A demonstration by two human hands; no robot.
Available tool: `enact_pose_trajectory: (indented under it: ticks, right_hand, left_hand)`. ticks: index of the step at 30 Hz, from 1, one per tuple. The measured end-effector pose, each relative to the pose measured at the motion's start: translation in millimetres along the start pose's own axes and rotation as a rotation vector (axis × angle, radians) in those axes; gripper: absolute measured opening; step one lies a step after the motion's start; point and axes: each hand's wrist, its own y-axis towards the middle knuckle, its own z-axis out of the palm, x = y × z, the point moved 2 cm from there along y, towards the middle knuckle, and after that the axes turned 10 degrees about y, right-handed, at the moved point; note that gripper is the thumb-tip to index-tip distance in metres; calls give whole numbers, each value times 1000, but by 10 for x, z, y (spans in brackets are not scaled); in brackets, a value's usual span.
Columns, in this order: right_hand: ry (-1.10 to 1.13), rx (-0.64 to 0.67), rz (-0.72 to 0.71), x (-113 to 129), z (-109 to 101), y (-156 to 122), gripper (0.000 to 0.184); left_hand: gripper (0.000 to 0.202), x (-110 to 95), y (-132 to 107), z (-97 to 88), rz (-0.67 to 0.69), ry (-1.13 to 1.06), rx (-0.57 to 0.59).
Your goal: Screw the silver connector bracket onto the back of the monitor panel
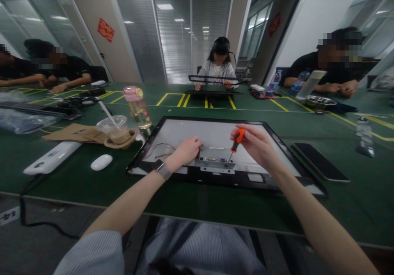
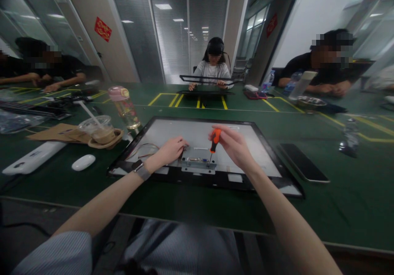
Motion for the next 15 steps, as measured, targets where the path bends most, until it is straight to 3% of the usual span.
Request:
enact_pose_trajectory:
  ticks: [8, 15]
  right_hand:
    - [-123, -46, -69, 8, -23, -3, 17]
    - [-40, -17, -21, 15, 1, -9, 21]
  left_hand:
    - [32, -4, -6, -8, 0, -3, -5]
    - [32, 5, -1, 11, -1, 14, 5]
